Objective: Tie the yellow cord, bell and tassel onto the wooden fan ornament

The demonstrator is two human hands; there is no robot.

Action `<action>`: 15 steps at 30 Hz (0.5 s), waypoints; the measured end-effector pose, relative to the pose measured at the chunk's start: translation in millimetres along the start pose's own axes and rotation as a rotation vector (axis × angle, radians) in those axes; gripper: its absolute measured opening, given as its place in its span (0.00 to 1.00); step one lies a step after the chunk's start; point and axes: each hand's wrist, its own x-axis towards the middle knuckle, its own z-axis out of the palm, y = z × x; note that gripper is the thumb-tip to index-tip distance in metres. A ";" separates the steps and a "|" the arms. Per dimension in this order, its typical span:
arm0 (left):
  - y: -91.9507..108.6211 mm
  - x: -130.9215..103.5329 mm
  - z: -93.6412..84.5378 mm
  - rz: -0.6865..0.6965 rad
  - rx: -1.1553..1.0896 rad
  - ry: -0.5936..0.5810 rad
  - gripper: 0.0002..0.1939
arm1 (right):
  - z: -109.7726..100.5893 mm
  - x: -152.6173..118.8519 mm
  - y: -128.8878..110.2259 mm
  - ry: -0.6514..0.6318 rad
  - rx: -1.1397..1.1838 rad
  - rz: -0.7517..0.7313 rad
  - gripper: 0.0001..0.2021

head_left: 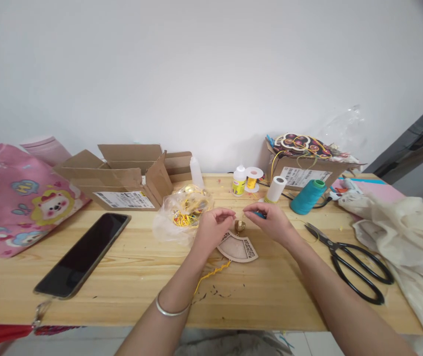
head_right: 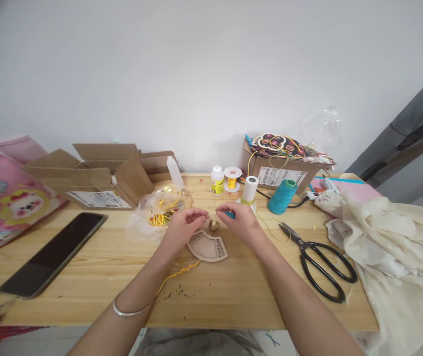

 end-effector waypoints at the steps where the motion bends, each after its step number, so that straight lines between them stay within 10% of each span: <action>1: -0.7 0.1 -0.7 0.036 0.080 0.016 0.09 | -1.2 0.5 1.8 0.040 -0.009 0.005 0.10; 7: -2.1 -5.5 4.9 0.233 0.588 -0.090 0.20 | -9.7 2.1 8.5 -0.008 -0.179 0.062 0.14; 15: -8.3 -2.8 8.1 0.293 0.650 -0.200 0.12 | -27.3 -3.7 10.1 -0.242 -0.524 0.099 0.06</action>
